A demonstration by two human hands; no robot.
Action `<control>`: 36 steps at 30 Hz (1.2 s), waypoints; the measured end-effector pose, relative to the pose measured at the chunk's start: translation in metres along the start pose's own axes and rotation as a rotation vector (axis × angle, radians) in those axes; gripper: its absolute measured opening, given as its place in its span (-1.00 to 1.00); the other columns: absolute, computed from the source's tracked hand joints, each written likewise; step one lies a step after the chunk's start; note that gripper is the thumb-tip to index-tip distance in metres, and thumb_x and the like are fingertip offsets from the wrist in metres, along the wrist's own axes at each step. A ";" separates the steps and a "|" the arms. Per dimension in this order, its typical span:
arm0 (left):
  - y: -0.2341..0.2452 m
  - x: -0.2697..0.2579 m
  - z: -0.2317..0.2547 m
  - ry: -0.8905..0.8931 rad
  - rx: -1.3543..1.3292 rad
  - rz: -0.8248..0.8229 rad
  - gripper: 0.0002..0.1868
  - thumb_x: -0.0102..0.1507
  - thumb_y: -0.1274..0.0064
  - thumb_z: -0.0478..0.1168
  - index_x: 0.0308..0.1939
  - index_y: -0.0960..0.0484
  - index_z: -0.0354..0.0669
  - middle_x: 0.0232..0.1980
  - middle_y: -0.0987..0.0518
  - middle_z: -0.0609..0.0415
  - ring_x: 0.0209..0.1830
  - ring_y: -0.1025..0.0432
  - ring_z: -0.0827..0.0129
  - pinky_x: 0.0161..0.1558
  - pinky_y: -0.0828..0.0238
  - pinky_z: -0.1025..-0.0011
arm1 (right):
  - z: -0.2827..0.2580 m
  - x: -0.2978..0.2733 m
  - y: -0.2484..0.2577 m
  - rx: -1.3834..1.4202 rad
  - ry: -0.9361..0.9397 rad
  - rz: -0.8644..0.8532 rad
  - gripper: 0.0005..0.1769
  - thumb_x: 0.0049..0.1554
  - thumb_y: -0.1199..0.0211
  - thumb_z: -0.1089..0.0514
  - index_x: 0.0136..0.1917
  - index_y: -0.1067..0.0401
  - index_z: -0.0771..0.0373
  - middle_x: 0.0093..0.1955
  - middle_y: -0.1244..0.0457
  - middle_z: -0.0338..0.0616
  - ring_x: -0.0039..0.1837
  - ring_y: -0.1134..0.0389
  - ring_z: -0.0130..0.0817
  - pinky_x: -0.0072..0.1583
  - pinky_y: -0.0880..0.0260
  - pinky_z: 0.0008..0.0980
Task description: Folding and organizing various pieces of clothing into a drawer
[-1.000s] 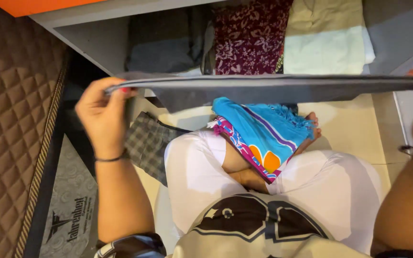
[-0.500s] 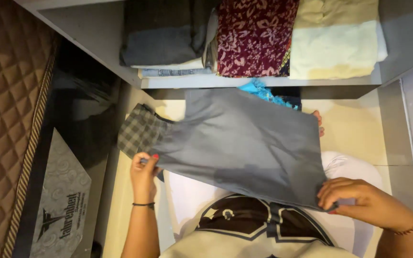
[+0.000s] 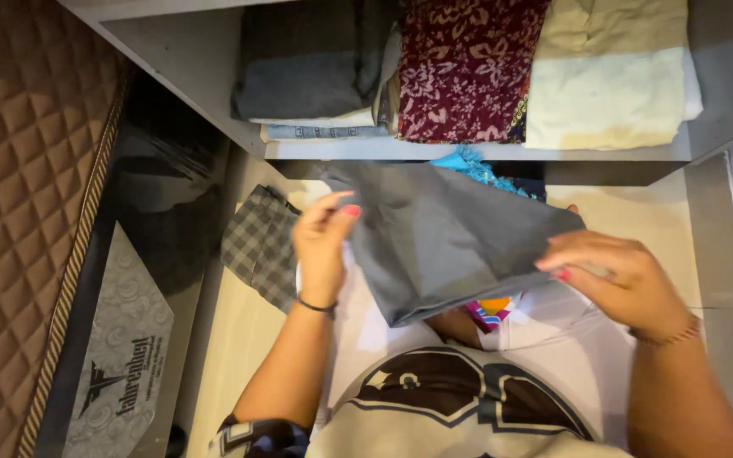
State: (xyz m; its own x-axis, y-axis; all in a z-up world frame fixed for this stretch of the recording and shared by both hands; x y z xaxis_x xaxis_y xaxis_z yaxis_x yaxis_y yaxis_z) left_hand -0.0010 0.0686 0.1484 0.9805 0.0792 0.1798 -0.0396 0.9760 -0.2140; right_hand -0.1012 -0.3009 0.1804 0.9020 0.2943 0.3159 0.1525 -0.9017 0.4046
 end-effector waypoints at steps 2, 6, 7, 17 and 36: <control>-0.040 -0.008 -0.009 0.060 0.099 -0.104 -0.74 0.26 -0.22 -0.43 0.04 -0.72 -0.28 -0.17 -0.59 0.22 -0.29 -0.35 0.64 -0.22 -0.28 0.65 | 0.005 0.018 -0.013 0.003 0.032 0.105 -0.83 0.10 -0.28 0.33 -0.01 -0.57 0.26 -0.05 -0.43 -0.09 0.03 -0.48 -0.30 0.18 -0.45 -0.32; -0.102 -0.030 -0.046 0.175 0.118 -0.297 -0.71 0.22 -0.25 -0.46 0.03 -0.69 -0.27 -0.22 -0.58 0.27 -0.32 -0.38 0.67 -0.26 -0.31 0.68 | 0.023 0.036 -0.047 0.119 0.139 0.293 -0.93 0.13 -0.31 0.36 -0.08 -0.52 0.27 -0.05 -0.41 -0.12 0.07 -0.47 -0.28 0.13 -0.47 -0.36; -0.105 -0.031 -0.053 0.176 0.122 -0.298 -0.71 0.22 -0.25 -0.46 0.03 -0.69 -0.27 -0.22 -0.58 0.27 -0.32 -0.38 0.67 -0.26 -0.31 0.68 | 0.030 0.035 -0.050 0.122 0.138 0.295 -0.93 0.13 -0.31 0.36 -0.08 -0.52 0.27 -0.05 -0.41 -0.12 0.07 -0.47 -0.28 0.13 -0.47 -0.36; -0.123 -0.047 -0.126 0.338 0.082 -0.385 -0.81 0.27 -0.19 -0.48 -0.03 -0.65 -0.34 -0.19 -0.67 0.12 -0.23 -0.51 0.61 -0.17 -0.45 0.62 | 0.047 0.038 -0.049 0.117 0.238 0.277 -0.85 0.03 -0.42 0.34 -0.08 -0.58 0.24 -0.12 -0.34 -0.16 -0.02 -0.38 -0.26 0.13 -0.42 -0.28; -0.118 -0.050 -0.122 0.378 0.086 -0.431 -0.83 0.30 -0.13 -0.51 -0.04 -0.61 -0.34 -0.19 -0.63 0.16 -0.22 -0.47 0.62 -0.17 -0.39 0.63 | 0.070 0.042 -0.062 0.108 0.071 0.285 -0.79 0.14 -0.33 0.24 0.07 -0.53 0.27 0.12 -0.36 -0.03 0.14 -0.42 -0.18 0.17 -0.40 -0.33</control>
Point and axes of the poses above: each hand's wrist, its own x-axis towards the middle knuckle, its own y-axis out of the back of the hand, z = x × y, the point moved 7 cm from there along x, towards the middle knuckle
